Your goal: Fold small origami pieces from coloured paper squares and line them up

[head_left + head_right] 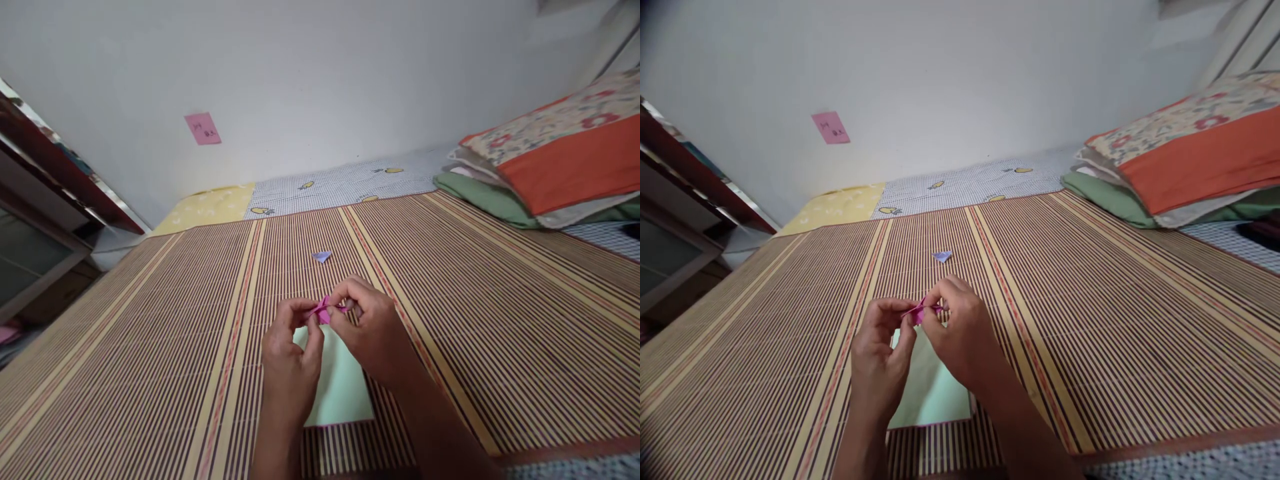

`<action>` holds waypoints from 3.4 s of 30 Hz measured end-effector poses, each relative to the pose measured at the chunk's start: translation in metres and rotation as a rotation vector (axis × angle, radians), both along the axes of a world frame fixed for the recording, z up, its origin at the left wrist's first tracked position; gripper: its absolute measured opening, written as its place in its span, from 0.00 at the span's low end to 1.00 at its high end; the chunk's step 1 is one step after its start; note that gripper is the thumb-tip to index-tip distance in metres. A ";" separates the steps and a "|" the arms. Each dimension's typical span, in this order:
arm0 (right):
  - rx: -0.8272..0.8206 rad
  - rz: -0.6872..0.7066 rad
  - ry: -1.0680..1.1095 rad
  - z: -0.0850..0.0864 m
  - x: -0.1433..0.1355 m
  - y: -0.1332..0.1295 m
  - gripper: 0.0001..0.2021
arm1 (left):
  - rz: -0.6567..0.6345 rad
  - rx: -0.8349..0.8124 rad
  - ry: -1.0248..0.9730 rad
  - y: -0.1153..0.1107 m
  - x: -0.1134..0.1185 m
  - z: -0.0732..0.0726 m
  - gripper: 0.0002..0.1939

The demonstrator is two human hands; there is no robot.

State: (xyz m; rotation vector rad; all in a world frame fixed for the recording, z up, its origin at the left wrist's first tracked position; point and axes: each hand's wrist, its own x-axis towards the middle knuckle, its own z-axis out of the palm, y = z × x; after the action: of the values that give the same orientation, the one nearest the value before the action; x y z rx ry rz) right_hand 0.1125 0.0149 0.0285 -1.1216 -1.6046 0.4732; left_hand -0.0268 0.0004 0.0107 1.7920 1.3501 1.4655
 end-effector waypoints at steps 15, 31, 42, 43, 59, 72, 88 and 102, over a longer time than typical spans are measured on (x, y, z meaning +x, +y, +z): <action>0.043 0.097 -0.106 0.002 -0.003 -0.007 0.10 | 0.069 0.026 0.097 -0.005 0.001 0.006 0.09; -0.017 0.151 -0.011 0.005 0.001 -0.006 0.07 | 0.055 0.136 0.162 -0.004 -0.006 0.008 0.08; -0.064 -0.041 -0.009 -0.001 -0.008 -0.008 0.05 | 0.127 0.253 0.212 -0.001 -0.001 0.010 0.08; -0.082 -0.047 0.006 -0.002 -0.008 -0.008 0.06 | 0.123 0.255 0.217 -0.001 -0.001 0.009 0.08; -0.143 0.022 0.010 -0.004 -0.007 -0.006 0.06 | 0.081 0.161 0.123 0.002 0.000 0.003 0.07; -0.013 0.269 -0.148 0.002 0.013 -0.005 0.15 | 0.064 0.132 0.162 0.003 -0.007 0.002 0.10; 0.074 0.245 -0.330 -0.005 0.011 -0.002 0.09 | -0.045 -0.021 0.121 0.001 -0.017 0.008 0.08; 0.094 0.219 -0.310 -0.003 0.008 -0.002 0.10 | -0.107 -0.123 0.005 0.001 -0.019 0.008 0.06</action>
State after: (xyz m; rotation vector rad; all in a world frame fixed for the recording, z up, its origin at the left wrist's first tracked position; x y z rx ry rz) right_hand 0.1204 0.0124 0.0255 -0.9875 -2.0132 0.3739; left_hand -0.0460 0.0018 0.0182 1.7620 1.2960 1.2946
